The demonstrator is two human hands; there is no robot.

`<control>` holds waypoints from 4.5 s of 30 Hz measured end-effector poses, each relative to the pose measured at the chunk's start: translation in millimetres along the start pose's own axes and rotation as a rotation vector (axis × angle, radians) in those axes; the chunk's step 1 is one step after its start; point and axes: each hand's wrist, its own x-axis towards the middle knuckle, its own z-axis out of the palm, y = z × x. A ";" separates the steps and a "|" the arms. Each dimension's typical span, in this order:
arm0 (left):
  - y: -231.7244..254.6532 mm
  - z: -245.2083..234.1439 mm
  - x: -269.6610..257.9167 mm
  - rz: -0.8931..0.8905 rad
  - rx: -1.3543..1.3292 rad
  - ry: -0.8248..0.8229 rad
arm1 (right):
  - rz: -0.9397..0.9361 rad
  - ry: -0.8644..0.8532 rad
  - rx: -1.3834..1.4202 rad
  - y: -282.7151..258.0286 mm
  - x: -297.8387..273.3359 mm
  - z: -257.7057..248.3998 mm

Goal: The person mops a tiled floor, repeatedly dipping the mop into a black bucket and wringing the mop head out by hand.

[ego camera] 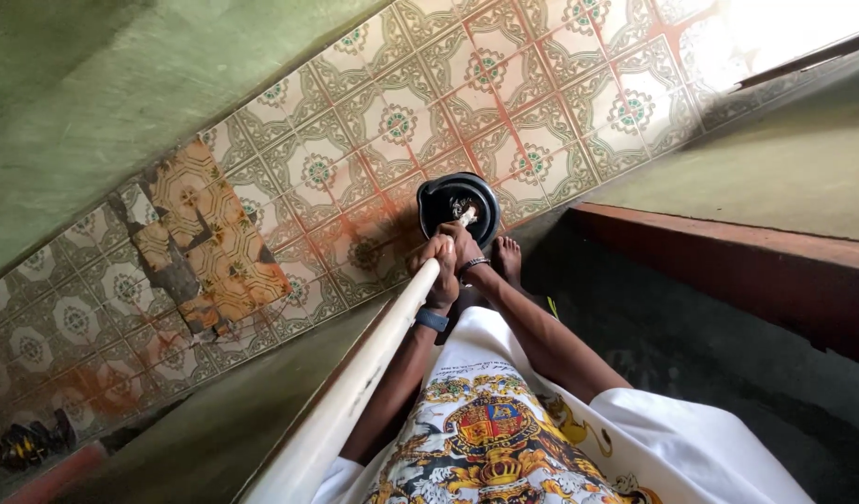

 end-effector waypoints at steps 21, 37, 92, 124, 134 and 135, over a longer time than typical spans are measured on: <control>-27.0 -1.3 -6.8 -0.027 -0.093 0.066 | -0.017 0.022 0.056 -5.1 3.5 10.7; -31.6 -1.3 -14.8 0.023 -0.178 0.016 | -0.230 -0.056 -0.022 55.5 17.1 14.8; -41.9 -140.2 71.7 0.151 -0.045 -0.155 | -0.465 -0.272 -0.237 -91.8 125.4 77.7; -188.9 -300.5 101.8 -0.953 -0.654 -0.620 | -0.303 -0.322 -0.627 -68.6 160.4 217.3; -187.1 -383.0 127.0 -0.885 -0.539 -0.549 | -0.052 -0.379 -0.565 -136.5 181.0 288.0; -187.5 -390.4 124.9 -0.880 -0.504 -0.532 | -0.099 -0.367 -0.551 -129.7 182.5 298.7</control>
